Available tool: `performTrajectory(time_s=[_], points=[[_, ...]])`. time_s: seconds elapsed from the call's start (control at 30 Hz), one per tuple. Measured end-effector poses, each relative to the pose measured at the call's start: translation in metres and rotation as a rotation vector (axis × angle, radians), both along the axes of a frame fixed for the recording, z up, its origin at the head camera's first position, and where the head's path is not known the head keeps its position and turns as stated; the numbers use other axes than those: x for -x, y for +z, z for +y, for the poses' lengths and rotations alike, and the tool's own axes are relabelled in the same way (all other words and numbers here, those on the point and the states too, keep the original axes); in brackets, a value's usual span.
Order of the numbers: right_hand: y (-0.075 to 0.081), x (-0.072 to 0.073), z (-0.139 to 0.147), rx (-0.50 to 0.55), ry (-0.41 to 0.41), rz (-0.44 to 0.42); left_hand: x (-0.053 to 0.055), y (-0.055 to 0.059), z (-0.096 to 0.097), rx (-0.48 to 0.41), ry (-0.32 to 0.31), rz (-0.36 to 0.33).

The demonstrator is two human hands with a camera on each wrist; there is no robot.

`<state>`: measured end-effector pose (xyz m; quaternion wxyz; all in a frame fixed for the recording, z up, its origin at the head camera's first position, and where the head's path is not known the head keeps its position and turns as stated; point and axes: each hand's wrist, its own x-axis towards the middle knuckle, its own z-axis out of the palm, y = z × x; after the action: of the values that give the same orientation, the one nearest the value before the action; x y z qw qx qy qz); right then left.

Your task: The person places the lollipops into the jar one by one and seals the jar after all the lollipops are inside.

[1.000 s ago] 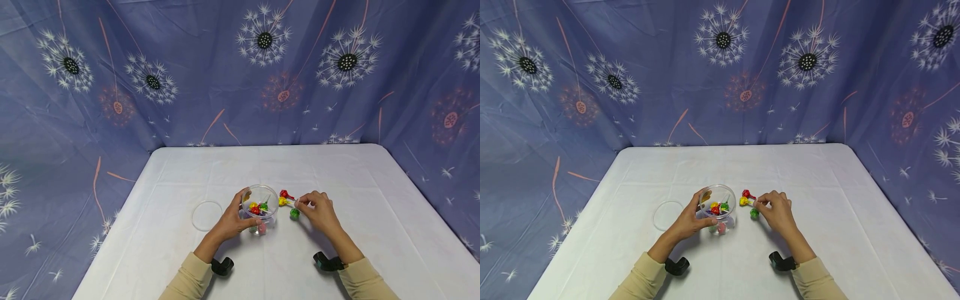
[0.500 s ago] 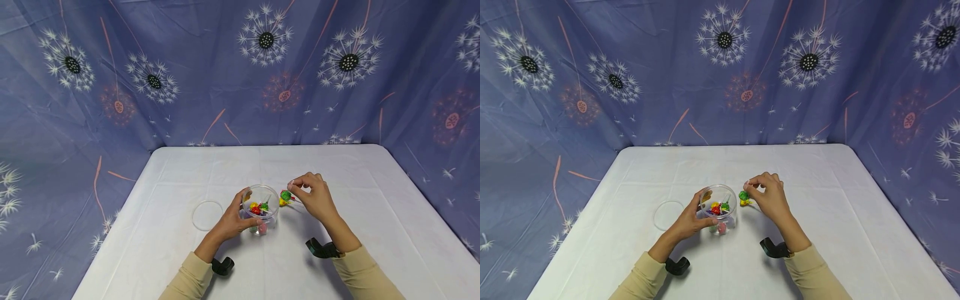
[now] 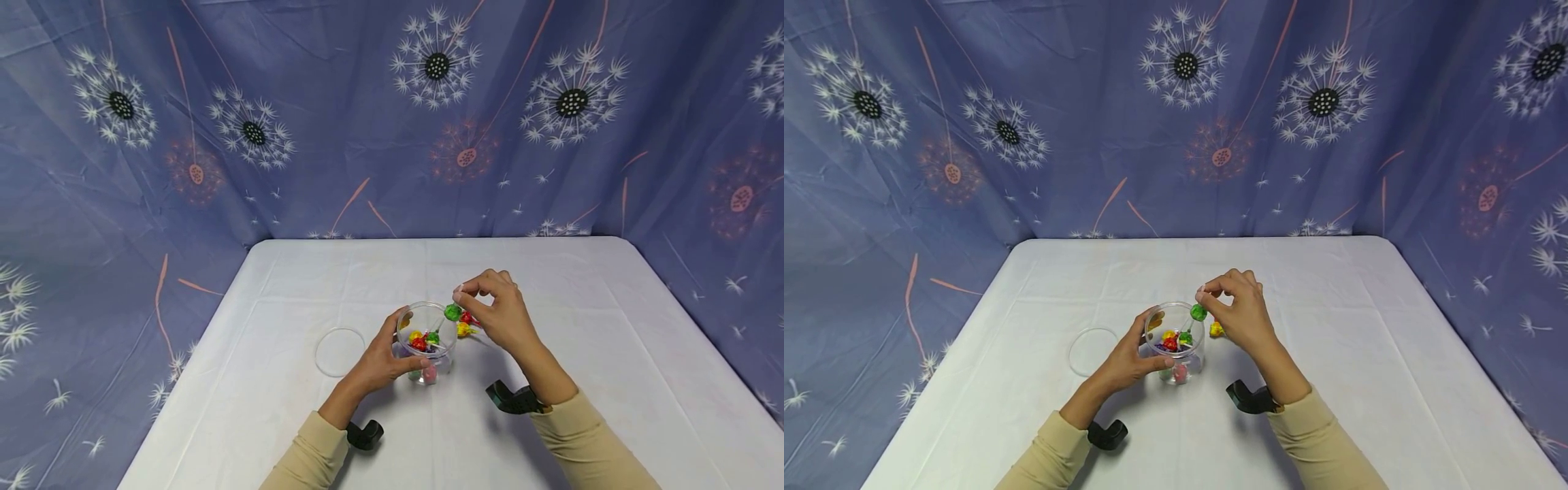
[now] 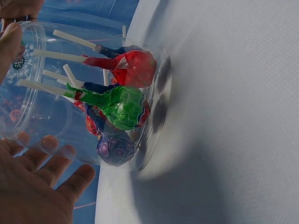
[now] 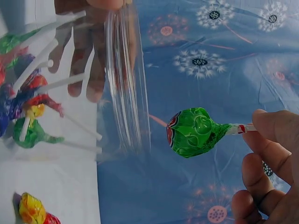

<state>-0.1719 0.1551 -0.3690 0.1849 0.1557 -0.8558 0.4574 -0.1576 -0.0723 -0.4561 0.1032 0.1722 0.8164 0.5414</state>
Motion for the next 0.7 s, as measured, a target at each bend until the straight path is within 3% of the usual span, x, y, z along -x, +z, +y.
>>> performTrajectory(time_s=[0.27,0.7], points=[[-0.004,0.002,-0.010,-0.023,0.030,-0.006,0.000,-0.001,0.000,-0.014,-0.003,0.000],[-0.028,0.005,-0.019,-0.131,0.027,-0.031,0.000,-0.001,0.000,-0.028,-0.008,0.017]])
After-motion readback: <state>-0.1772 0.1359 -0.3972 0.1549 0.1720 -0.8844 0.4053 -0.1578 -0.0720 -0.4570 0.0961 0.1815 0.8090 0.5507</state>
